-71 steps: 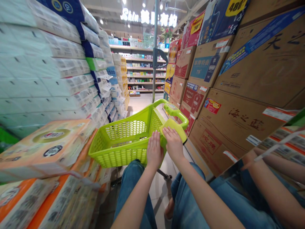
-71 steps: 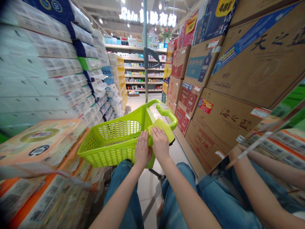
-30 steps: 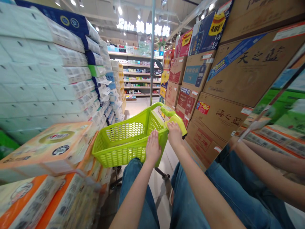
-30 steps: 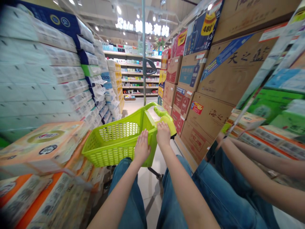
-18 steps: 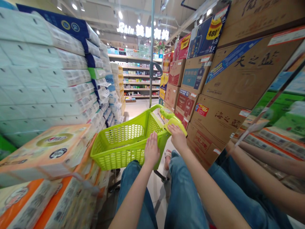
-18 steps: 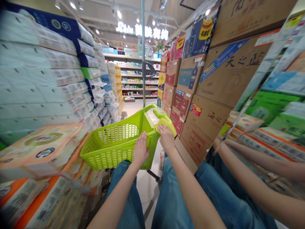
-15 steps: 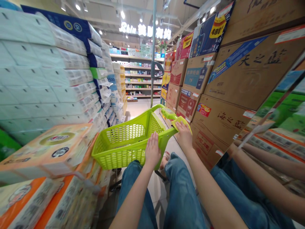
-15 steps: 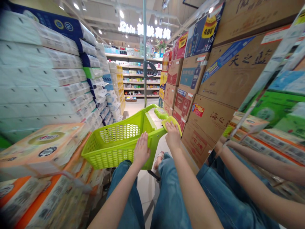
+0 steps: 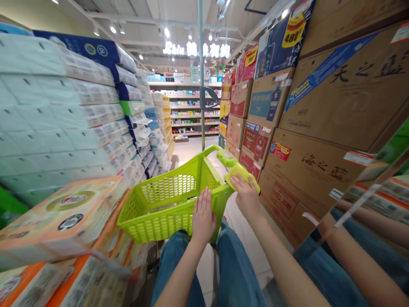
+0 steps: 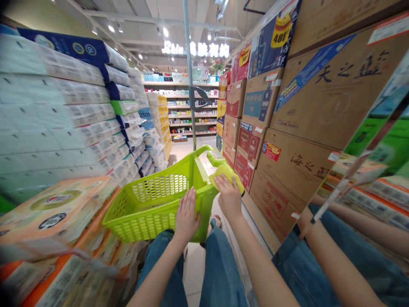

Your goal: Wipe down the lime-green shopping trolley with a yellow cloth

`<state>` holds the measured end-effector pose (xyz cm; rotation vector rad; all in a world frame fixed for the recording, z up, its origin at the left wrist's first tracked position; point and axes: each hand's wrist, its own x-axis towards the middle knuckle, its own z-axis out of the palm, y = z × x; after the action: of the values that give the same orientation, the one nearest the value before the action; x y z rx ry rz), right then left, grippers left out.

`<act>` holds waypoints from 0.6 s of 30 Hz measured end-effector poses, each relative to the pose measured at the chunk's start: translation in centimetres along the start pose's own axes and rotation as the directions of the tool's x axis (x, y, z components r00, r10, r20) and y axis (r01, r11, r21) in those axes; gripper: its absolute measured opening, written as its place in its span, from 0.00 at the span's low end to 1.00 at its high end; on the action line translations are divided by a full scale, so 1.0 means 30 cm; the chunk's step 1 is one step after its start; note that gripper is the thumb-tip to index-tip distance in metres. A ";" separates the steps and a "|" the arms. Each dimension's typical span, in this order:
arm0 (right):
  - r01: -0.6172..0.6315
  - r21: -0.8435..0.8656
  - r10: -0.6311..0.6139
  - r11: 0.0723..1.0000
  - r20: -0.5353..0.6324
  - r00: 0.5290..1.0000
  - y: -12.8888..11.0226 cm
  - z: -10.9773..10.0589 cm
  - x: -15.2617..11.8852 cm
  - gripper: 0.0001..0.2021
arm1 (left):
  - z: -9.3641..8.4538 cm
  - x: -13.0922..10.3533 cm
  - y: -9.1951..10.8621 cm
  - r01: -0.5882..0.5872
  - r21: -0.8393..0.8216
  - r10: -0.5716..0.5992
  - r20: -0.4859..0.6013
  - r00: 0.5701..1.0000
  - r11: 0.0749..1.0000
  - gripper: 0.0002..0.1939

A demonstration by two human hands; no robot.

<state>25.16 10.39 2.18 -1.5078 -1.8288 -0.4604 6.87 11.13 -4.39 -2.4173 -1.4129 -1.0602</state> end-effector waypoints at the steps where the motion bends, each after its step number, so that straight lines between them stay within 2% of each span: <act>1: -0.060 -0.013 0.059 0.998 -0.038 0.998 0.031 -0.013 0.012 0.33 | 0.002 0.000 0.002 0.002 0.004 -0.002 -0.004 1.000 1.000 0.45; 3: -0.149 -0.031 0.145 0.988 -0.098 0.985 0.051 -0.012 0.026 0.32 | 0.009 -0.001 0.007 0.011 0.009 -0.011 -0.014 1.000 1.000 0.45; 5: -0.160 -0.037 0.155 0.986 -0.108 0.982 0.012 0.022 0.024 0.31 | 0.021 -0.003 0.010 0.026 0.019 -0.026 -0.027 0.999 0.999 0.44; 9: 0.003 -0.002 -0.003 1.000 -0.013 1.000 -0.128 0.102 -0.009 0.30 | 0.037 -0.006 -0.001 0.019 0.062 -0.017 -0.038 0.999 0.998 0.44; 11: 0.099 0.031 -0.100 0.995 0.027 0.995 -0.149 0.108 -0.021 0.29 | 0.033 -0.005 -0.012 -0.004 0.085 0.007 -0.031 0.999 0.996 0.43; 14: 0.123 0.060 -0.126 0.991 0.036 0.991 -0.078 0.064 -0.017 0.31 | 0.016 -0.001 -0.025 -0.033 0.103 0.035 -0.009 0.999 0.994 0.41; 18: -0.112 0.022 0.113 0.993 -0.046 0.993 0.056 -0.006 0.015 0.33 | -0.005 0.005 -0.036 -0.073 0.102 0.072 0.012 0.997 0.992 0.40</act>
<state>26.78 11.01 2.35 -1.5643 -1.6975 -0.4194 5.98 11.76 -4.42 -2.3842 -1.3364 -0.9387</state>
